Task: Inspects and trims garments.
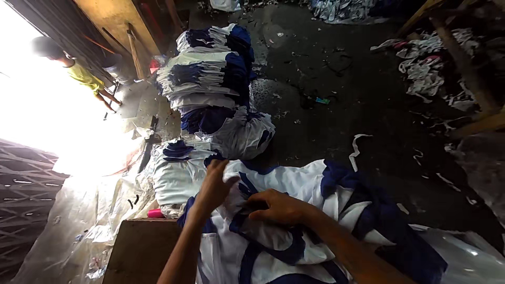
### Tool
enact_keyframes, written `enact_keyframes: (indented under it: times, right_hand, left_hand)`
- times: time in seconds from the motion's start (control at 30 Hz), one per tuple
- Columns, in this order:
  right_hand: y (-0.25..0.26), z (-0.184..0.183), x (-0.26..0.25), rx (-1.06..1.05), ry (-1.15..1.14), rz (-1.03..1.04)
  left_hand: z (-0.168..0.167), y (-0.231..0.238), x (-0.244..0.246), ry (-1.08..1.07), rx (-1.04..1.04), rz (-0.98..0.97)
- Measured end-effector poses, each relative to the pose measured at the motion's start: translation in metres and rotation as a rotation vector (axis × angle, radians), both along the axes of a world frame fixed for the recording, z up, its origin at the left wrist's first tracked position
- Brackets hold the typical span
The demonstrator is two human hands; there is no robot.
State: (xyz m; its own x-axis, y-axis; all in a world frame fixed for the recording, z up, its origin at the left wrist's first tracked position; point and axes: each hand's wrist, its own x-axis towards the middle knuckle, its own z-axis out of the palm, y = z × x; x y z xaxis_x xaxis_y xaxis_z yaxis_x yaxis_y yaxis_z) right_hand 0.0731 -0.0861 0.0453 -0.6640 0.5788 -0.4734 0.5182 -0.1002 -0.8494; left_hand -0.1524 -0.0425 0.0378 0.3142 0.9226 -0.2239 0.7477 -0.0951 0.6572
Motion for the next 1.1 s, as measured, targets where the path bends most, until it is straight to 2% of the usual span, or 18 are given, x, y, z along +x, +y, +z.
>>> enact_keyframes:
  times: [0.1, 0.17, 0.27, 0.33, 0.37, 0.4, 0.43, 0.47, 0.53, 0.63, 0.7, 0.73, 0.83, 0.93, 1.1]
  right_hand:
    - [-0.004, -0.003, 0.002, 0.007, 0.025, -0.023]
    - [-0.004, -0.005, 0.005, 0.008, 0.028, -0.03]
    - [-0.004, -0.006, 0.007, -0.016, 0.029, -0.05]
    - [-0.001, -0.007, 0.005, -0.014, 0.04, -0.044]
    - [-0.001, -0.007, 0.004, -0.002, 0.045, -0.036]
    - [-0.001, -0.008, 0.004, 0.014, 0.049, -0.029]
    - [0.0, -0.008, 0.003, 0.02, 0.048, -0.023]
    - [0.0, -0.007, 0.003, 0.018, 0.044, -0.019]
    - [0.001, -0.007, 0.004, 0.008, 0.042, -0.015]
    - [0.002, -0.007, 0.003, -0.001, 0.045, -0.024]
    - [0.001, -0.007, 0.003, -0.001, 0.039, -0.026]
    - [0.001, -0.007, 0.004, 0.005, 0.039, -0.026]
    - [-0.001, -0.009, 0.007, 0.024, 0.042, -0.03]
    - [-0.002, -0.01, 0.008, 0.036, 0.053, -0.037]
    - [0.001, -0.012, 0.006, 0.052, 0.064, -0.021]
  left_hand:
    - [-0.018, 0.007, 0.014, 0.021, -0.139, -0.067]
    - [-0.012, 0.018, 0.005, -0.015, -0.233, -0.011]
    - [0.002, 0.02, -0.013, -0.183, -0.327, 0.07]
    - [0.006, 0.021, -0.034, -0.312, -0.237, 0.164]
    - [0.005, 0.023, -0.047, -0.343, -0.125, 0.248]
    - [0.004, 0.027, -0.059, -0.293, 0.006, 0.335]
    - [0.006, 0.031, -0.068, -0.142, 0.076, 0.391]
    - [0.011, 0.033, -0.072, 0.014, 0.068, 0.392]
    - [0.01, 0.029, -0.071, 0.173, -0.04, 0.314]
    - [-0.001, 0.017, -0.048, 0.124, -0.244, 0.084]
    - [-0.012, 0.012, -0.036, 0.126, -0.274, -0.04]
    - [-0.017, 0.013, -0.036, 0.121, -0.261, -0.037]
    - [-0.015, 0.023, -0.051, 0.069, -0.271, 0.045]
    - [0.006, 0.03, -0.08, 0.046, -0.227, 0.185]
    - [0.027, 0.029, -0.152, -0.014, 0.21, 0.62]
